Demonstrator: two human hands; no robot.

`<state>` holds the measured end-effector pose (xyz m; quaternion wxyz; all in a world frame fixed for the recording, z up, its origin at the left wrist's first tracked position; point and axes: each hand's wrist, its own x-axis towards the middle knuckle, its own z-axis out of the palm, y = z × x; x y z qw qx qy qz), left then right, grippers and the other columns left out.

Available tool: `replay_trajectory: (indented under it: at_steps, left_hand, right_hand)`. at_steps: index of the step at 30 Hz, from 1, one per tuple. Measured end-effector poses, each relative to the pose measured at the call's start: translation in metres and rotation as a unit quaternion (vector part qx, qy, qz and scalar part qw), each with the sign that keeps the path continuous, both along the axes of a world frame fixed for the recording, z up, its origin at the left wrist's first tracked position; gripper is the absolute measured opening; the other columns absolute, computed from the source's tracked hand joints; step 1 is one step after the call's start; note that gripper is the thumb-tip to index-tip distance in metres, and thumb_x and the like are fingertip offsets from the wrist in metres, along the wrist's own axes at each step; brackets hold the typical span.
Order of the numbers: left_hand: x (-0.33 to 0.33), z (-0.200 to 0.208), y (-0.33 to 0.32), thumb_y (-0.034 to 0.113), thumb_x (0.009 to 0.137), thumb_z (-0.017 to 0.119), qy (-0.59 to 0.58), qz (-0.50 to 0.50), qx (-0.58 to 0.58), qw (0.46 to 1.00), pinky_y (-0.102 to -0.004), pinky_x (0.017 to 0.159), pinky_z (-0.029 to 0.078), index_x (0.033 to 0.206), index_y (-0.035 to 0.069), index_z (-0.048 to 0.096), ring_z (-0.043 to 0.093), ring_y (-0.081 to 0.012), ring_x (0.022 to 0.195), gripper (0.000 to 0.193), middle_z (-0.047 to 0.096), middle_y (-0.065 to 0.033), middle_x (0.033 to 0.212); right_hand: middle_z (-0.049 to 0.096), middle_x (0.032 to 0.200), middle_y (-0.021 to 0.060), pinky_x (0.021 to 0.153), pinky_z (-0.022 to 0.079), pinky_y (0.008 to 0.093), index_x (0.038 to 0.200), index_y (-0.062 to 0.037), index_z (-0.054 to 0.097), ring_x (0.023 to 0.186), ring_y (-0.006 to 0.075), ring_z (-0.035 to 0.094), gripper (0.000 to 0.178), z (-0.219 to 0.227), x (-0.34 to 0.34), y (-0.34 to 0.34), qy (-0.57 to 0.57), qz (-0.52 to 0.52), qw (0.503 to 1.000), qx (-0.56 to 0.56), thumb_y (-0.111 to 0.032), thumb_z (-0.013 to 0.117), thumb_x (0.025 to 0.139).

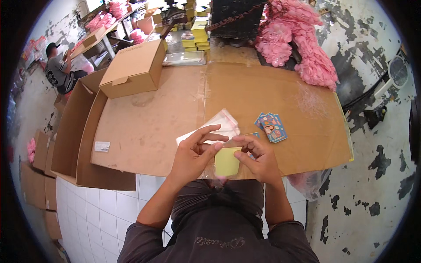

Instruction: The person repeatedly picks up small plastic bags, inserts a pink plastic spoon and a small card into each bag, and places the sealed bags on the table. The process is repeated for multiple units throughout the clip.

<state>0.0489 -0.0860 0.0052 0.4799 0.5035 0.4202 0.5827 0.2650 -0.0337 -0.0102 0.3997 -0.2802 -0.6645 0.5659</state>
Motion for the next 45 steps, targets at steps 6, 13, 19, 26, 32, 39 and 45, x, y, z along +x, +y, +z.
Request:
replay_trajectory:
  at_steps: [6, 13, 19, 26, 32, 39, 45]
  left_hand:
    - [-0.019, -0.015, -0.008, 0.006, 0.101, 0.07, 0.005, -0.042, -0.093, 0.995, -0.0269, 0.089, 0.058, 0.129, -0.005, 0.068, 0.071, -0.0135, 0.103, 0.03, 0.075, -0.0144, 0.116]
    - [-0.016, -0.024, -0.009, 0.005, 0.099, 0.072, 0.003, 0.008, -0.065, 0.998, -0.0247, 0.085, 0.057, 0.119, -0.005, 0.073, 0.07, -0.0112, 0.098, 0.022, 0.077, -0.0109, 0.108]
    - [-0.024, -0.018, -0.014, -0.002, 0.095, 0.073, 0.03, -0.007, -0.03, 0.999, -0.0212, 0.079, 0.055, 0.116, -0.002, 0.077, 0.069, -0.0084, 0.092, 0.021, 0.078, -0.0074, 0.105]
    - [-0.041, -0.031, -0.011, 0.002, 0.098, 0.07, 0.014, -0.038, -0.017, 0.999, -0.0242, 0.08, 0.056, 0.115, -0.004, 0.076, 0.071, -0.0115, 0.094, 0.019, 0.077, -0.011, 0.11]
    - [-0.03, -0.018, -0.015, 0.003, 0.099, 0.07, -0.026, -0.024, -0.066, 0.997, -0.0185, 0.064, 0.047, 0.12, -0.001, 0.075, 0.061, -0.0029, 0.074, 0.022, 0.076, -0.0032, 0.09]
    - [-0.038, -0.019, -0.02, 0.004, 0.1, 0.07, 0.028, -0.013, -0.104, 0.994, -0.019, 0.063, 0.049, 0.128, 0.0, 0.07, 0.068, -0.0048, 0.08, 0.029, 0.073, 0.0003, 0.083]
    - [-0.031, -0.001, -0.031, 0.0, 0.096, 0.073, 0.028, 0.019, -0.031, 0.999, -0.0254, 0.079, 0.06, 0.134, -0.002, 0.062, 0.071, -0.0107, 0.09, 0.039, 0.075, -0.0074, 0.103]
  right_hand:
    - [0.068, 0.105, 0.0053, 0.084, 0.052, 0.0261, 0.125, 0.002, 0.067, 0.093, 0.01, 0.063, 0.029, -0.005, -0.007, 0.004, 0.027, 0.027, 0.999, -0.018, -0.002, 0.071, 0.096]
    - [0.07, 0.104, 0.005, 0.082, 0.051, 0.0253, 0.109, 0.0012, 0.074, 0.095, 0.0096, 0.064, 0.014, -0.008, -0.006, 0.012, 0.003, -0.011, 1.0, 0.003, 0.001, 0.071, 0.096]
    - [0.071, 0.103, 0.0054, 0.081, 0.051, 0.0253, 0.104, 0.0023, 0.075, 0.094, 0.0109, 0.064, 0.012, -0.003, 0.0, 0.018, 0.018, 0.017, 0.999, -0.029, 0.005, 0.069, 0.094]
    - [0.071, 0.104, 0.0075, 0.082, 0.052, 0.0256, 0.1, 0.0041, 0.075, 0.096, 0.013, 0.065, 0.011, 0.009, 0.001, 0.018, 0.015, 0.042, 0.999, -0.013, 0.007, 0.069, 0.092]
    - [0.068, 0.105, 0.0071, 0.083, 0.053, 0.0262, 0.103, 0.0039, 0.071, 0.098, 0.0127, 0.066, 0.012, 0.001, -0.004, 0.017, 0.001, 0.028, 1.0, -0.007, 0.002, 0.074, 0.092]
    - [0.063, 0.105, 0.0046, 0.085, 0.052, 0.0275, 0.138, 0.003, 0.054, 0.096, 0.011, 0.063, 0.049, 0.002, -0.007, 0.008, -0.021, 0.113, 0.993, -0.021, 0.005, 0.073, 0.093]
    - [0.069, 0.109, 0.0086, 0.09, 0.053, 0.0309, 0.138, 0.0037, 0.054, 0.1, 0.0156, 0.067, 0.049, -0.005, -0.014, 0.009, 0.012, 0.108, 0.994, -0.026, 0.005, 0.073, 0.092]
